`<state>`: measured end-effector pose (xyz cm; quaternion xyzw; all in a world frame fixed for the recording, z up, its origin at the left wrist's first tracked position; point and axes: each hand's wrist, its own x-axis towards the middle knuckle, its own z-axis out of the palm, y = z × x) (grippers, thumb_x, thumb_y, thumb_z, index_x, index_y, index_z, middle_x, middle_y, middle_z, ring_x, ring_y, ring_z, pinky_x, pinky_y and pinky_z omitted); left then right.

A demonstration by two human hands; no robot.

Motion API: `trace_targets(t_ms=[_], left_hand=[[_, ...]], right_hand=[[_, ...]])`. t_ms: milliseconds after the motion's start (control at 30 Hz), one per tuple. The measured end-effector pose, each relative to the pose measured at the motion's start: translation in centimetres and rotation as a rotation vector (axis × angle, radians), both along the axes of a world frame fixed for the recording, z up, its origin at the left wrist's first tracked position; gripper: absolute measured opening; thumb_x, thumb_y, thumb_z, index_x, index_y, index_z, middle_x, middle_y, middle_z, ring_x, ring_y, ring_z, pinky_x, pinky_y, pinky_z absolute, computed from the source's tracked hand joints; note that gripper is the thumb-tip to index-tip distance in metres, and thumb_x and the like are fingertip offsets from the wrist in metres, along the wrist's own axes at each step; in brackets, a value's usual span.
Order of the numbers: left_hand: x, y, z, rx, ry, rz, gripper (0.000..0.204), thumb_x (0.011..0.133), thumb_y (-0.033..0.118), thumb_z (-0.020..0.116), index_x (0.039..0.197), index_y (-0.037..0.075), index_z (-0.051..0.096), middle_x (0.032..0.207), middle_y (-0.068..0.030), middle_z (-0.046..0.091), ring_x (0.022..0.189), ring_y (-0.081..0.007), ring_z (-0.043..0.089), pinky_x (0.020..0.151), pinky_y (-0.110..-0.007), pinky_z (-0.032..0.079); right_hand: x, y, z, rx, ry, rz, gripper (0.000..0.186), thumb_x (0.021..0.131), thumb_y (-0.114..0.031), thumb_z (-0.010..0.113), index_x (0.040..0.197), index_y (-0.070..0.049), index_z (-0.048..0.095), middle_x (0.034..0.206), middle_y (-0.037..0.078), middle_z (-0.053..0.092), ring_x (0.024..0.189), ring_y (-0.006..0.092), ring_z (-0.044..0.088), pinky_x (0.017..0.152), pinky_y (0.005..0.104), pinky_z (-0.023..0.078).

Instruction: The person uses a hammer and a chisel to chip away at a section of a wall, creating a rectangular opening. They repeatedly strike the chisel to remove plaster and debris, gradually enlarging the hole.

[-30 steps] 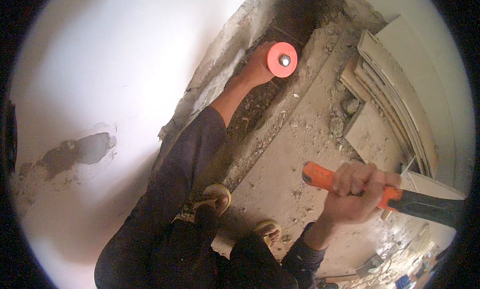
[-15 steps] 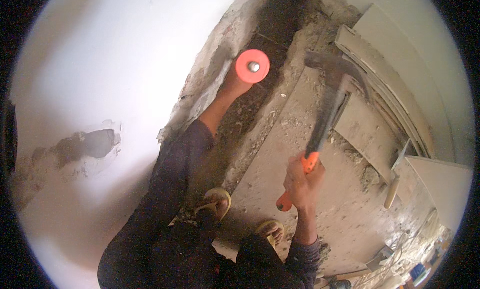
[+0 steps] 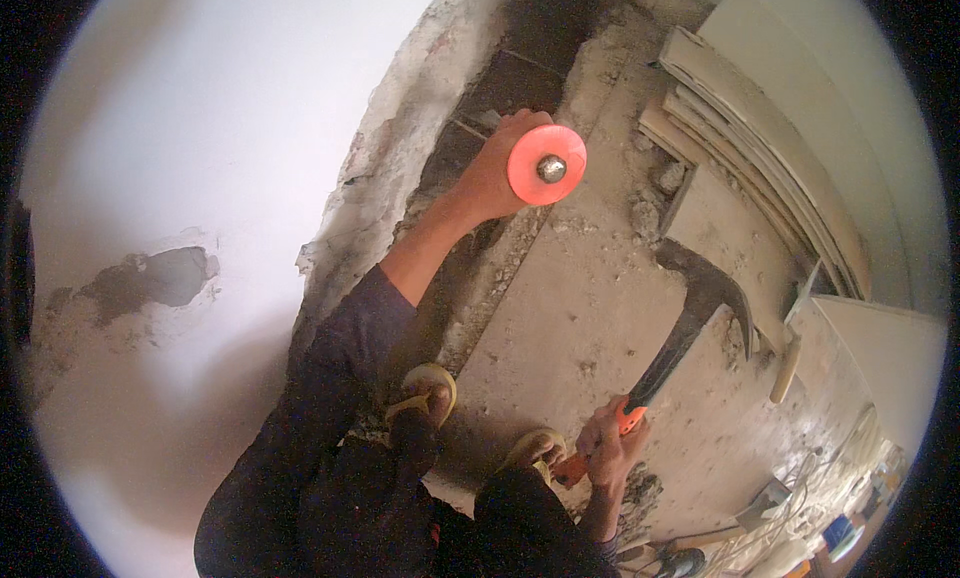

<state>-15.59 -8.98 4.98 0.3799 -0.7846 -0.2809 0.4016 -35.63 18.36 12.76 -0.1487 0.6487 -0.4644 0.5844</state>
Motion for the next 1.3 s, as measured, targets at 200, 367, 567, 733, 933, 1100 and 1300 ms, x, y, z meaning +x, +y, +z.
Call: trace_targets(t_ms=[200, 367, 567, 733, 933, 1100, 1300], left_hand=[[-0.3, -1.8, -1.6, -0.051, -0.028, 0.007, 0.037, 0.064, 0.015, 0.073, 0.095, 0.007, 0.055, 0.095, -0.0082, 0.053, 0.089, -0.0284, 0.048, 0.080, -0.038, 0.037], [0.4, -5.6, -3.9, -0.060, -0.143, 0.093, 0.042, 0.067, 0.014, 0.072, 0.104, 0.007, 0.054, 0.105, -0.0126, 0.053, 0.102, -0.0318, 0.049, 0.088, -0.040, 0.039], [0.3, -8.8, -5.2, -0.065, -0.062, 0.214, 0.035, 0.067, 0.014, 0.072, 0.098, 0.005, 0.057, 0.097, -0.0140, 0.056, 0.093, -0.0323, 0.052, 0.080, -0.041, 0.041], [-0.3, -9.8, -5.9, -0.070, -0.174, 0.191, 0.032, 0.067, 0.017, 0.071, 0.094, 0.007, 0.058, 0.096, -0.0101, 0.055, 0.094, -0.0303, 0.050, 0.079, -0.042, 0.038], [-0.2, -9.6, -5.1, -0.081, -0.045, 0.248, 0.030, 0.067, 0.017, 0.070, 0.093, 0.007, 0.059, 0.094, -0.0107, 0.056, 0.092, -0.0310, 0.051, 0.077, -0.043, 0.039], [-0.5, -10.9, -4.8, -0.091, -0.023, 0.234, 0.030, 0.068, 0.018, 0.070, 0.093, 0.006, 0.059, 0.093, -0.0117, 0.056, 0.091, -0.0320, 0.051, 0.079, -0.044, 0.039], [-0.3, -12.1, -5.8, -0.060, -0.069, 0.284, 0.032, 0.068, 0.019, 0.070, 0.095, 0.005, 0.058, 0.095, -0.0146, 0.058, 0.092, -0.0338, 0.052, 0.081, -0.045, 0.041]], right_hand=[[-0.4, 1.1, 0.1, 0.033, 0.026, 0.000, 0.008, 0.083, -0.009, 0.048, 0.079, -0.004, 0.043, 0.053, 0.000, 0.043, 0.040, 0.0071, 0.039, 0.036, 0.0235, 0.032], [-0.7, 2.1, -1.0, 0.039, 0.029, 0.055, 0.012, 0.081, -0.011, 0.051, 0.081, -0.005, 0.041, 0.054, 0.000, 0.040, 0.038, 0.0073, 0.038, 0.034, 0.0230, 0.033], [-0.1, 0.0, -0.7, 0.016, 0.017, 0.084, 0.007, 0.081, -0.007, 0.049, 0.077, -0.004, 0.044, 0.054, 0.000, 0.045, 0.039, 0.0071, 0.040, 0.036, 0.0237, 0.033], [-1.2, -4.4, -0.3, -0.227, 0.198, 0.102, 0.011, 0.081, -0.010, 0.052, 0.076, -0.004, 0.045, 0.055, 0.001, 0.047, 0.041, 0.0059, 0.041, 0.036, 0.0212, 0.033], [0.1, -13.7, 0.8, -0.652, -0.089, -0.150, 0.009, 0.087, -0.005, 0.047, 0.092, -0.010, 0.041, 0.058, -0.004, 0.037, 0.043, 0.0056, 0.036, 0.035, 0.0211, 0.031], [3.3, -16.2, 0.0, -0.421, -0.138, -0.116, 0.004, 0.088, -0.011, 0.045, 0.089, -0.010, 0.041, 0.056, -0.003, 0.034, 0.039, 0.0052, 0.032, 0.033, 0.0208, 0.031], [2.6, -15.9, -0.2, -0.329, -0.024, -0.027, 0.007, 0.085, -0.005, 0.047, 0.090, -0.008, 0.043, 0.058, -0.002, 0.040, 0.042, 0.0061, 0.038, 0.035, 0.0213, 0.033]])
